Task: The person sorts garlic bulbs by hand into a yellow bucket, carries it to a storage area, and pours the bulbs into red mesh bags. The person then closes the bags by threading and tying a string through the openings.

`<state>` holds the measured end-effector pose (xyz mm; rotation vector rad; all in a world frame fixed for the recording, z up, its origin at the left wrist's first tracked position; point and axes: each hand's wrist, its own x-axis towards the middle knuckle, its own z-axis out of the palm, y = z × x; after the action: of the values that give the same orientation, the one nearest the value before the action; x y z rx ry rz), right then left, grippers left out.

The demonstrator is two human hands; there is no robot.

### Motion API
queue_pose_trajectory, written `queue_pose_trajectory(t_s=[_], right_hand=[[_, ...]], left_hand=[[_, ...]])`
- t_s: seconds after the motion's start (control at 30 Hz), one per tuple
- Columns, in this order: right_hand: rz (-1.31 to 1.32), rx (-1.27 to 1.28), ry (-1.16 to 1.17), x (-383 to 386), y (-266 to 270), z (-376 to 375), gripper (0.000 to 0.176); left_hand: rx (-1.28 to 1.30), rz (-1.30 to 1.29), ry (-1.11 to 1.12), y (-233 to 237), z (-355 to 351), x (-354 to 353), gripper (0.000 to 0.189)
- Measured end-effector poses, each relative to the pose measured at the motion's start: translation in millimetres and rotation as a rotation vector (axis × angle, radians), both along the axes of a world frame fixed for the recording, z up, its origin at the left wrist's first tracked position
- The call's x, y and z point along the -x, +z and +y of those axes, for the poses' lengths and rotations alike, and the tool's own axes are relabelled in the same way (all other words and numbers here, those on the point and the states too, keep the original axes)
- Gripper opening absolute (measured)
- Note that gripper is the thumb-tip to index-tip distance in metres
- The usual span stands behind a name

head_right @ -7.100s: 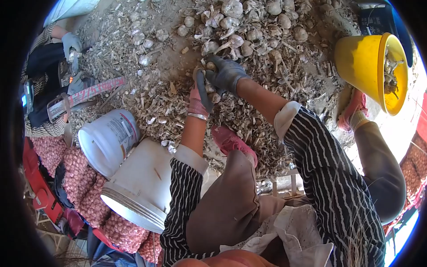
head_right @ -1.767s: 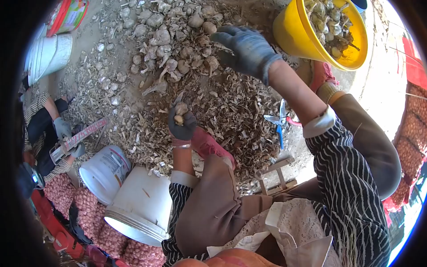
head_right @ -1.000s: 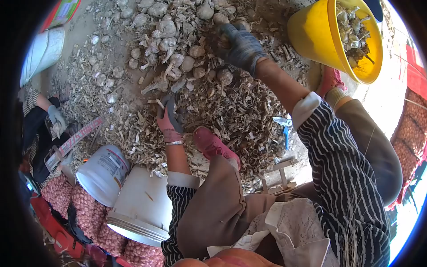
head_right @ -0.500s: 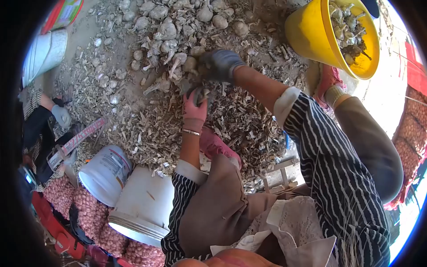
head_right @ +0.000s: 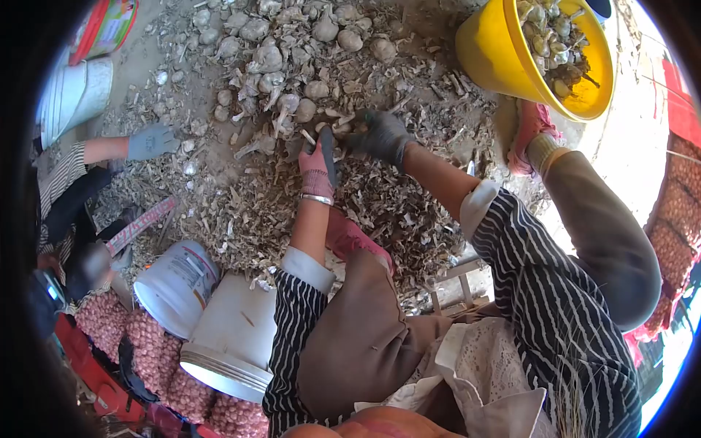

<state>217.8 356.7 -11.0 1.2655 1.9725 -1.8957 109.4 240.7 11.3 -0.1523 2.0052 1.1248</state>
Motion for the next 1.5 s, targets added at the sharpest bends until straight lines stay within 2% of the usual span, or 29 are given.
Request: queue_pose_trajectory(t_s=[0.03, 0.07, 0.1, 0.17, 0.23, 0.27, 0.3, 0.33, 0.37, 0.4, 0.47, 0.5, 0.57, 0.63, 0.67, 0.7, 0.77, 0.83, 0.9, 0.97, 1.0, 1.07, 1.1, 1.17, 1.3, 1.37, 1.4, 1.47, 1.5], right_hand=[[0.019, -0.057, -0.009, 4, 16, 2, 0.024], [0.027, -0.055, -0.067, -7, 39, -12, 0.036], [0.037, -0.067, -0.079, -11, 47, -11, 0.036], [0.399, -0.174, -0.294, -23, 61, -8, 0.034], [0.492, -0.192, -0.408, -40, 129, 18, 0.032], [0.564, -0.076, -0.494, -53, 159, 34, 0.038], [0.710, -0.354, -0.508, -61, 177, 57, 0.042], [0.752, -0.169, -0.624, -76, 212, 72, 0.041], [0.710, -0.310, -0.596, -95, 240, 91, 0.041], [0.744, -0.438, -0.628, -108, 254, 114, 0.042], [0.635, -0.553, -0.625, -131, 261, 150, 0.043], [0.377, -0.786, -0.396, -157, 274, 188, 0.042], [-0.034, -1.118, -0.255, -179, 276, 217, 0.045], [-0.169, -1.289, -0.305, -203, 249, 239, 0.048], [-0.066, -1.412, -0.344, -196, 258, 222, 0.045], [-0.069, -1.395, -0.347, -185, 255, 202, 0.045], [0.580, -0.894, -0.437, -159, 246, 161, 0.041], [0.526, -1.032, 0.033, -131, 242, 130, 0.035], [0.475, -0.997, 0.336, -92, 194, 113, 0.037], [0.379, -0.858, 0.414, -55, 138, 110, 0.043], [0.368, -0.853, 0.422, -34, 119, 113, 0.043], [0.117, -0.814, 0.260, 3, 88, 114, 0.050], [0.102, -0.809, 0.271, 18, 69, 107, 0.050], [0.022, -1.126, 0.224, 47, 38, 94, 0.052], [-0.332, -1.214, 0.443, 60, 62, 22, 0.051], [0.339, -0.583, 0.580, 44, 55, 16, 0.046], [0.340, -0.577, 0.584, 45, 61, 27, 0.046], [-0.036, -0.537, 0.386, 57, 79, 70, 0.041], [0.005, -0.700, 0.257, 60, 70, 94, 0.036]], left_hand=[[0.105, 0.035, -0.038, -2, 3, -2, 0.028], [-0.232, -0.102, 0.138, -1, 0, -8, 0.029], [-0.245, -0.094, 0.125, 8, 6, -13, 0.029], [-0.398, 0.207, 0.021, 38, 24, -26, 0.031], [-0.579, 0.460, -0.153, 104, 62, -43, 0.033], [-0.791, 0.429, -0.089, 130, 87, -56, 0.028], [-0.977, 0.258, -0.096, 169, 116, -71, 0.022], [-1.036, 0.173, -0.089, 189, 143, -85, 0.017], [-1.041, 0.348, -0.155, 197, 172, -98, 0.018], [-0.934, 0.261, -0.198, 217, 198, -113, 0.019], [-1.040, 0.481, -0.304, 232, 228, -124, 0.031], [-1.208, -0.153, -0.162, 222, 282, -150, 0.040], [-0.774, 0.058, -0.299, 228, 280, -153, 0.051], [-1.127, -0.004, -0.149, 201, 257, -164, 0.054], [-1.060, 0.081, -0.236, 183, 232, -158, 0.037], [-1.022, 0.140, -0.321, 184, 210, -151, 0.037], [-0.925, 0.261, -0.469, 152, 156, -131, 0.039], [-0.725, 0.355, -0.539, 63, 97, -99, 0.044], [-0.586, 0.371, -0.541, 37, 76, -66, 0.050], [-0.010, 0.846, -0.922, 36, 64, -30, 0.059], [-0.014, 0.833, -0.919, 35, 64, -16, 0.059], [0.351, 1.107, -1.046, 26, 66, 8, 0.065], [0.345, 1.089, -1.045, 17, 61, 22, 0.065], [0.431, 1.194, -1.067, 5, 53, 49, 0.069], [0.568, 1.089, -1.110, 21, 19, 74, 0.068], [0.765, 1.086, -0.912, 8, -12, 91, 0.066], [0.770, 1.079, -0.912, -2, -28, 106, 0.066], [0.814, 0.889, -0.503, -21, -60, 132, 0.060], [0.825, 0.881, -0.508, -20, -66, 136, 0.060]])
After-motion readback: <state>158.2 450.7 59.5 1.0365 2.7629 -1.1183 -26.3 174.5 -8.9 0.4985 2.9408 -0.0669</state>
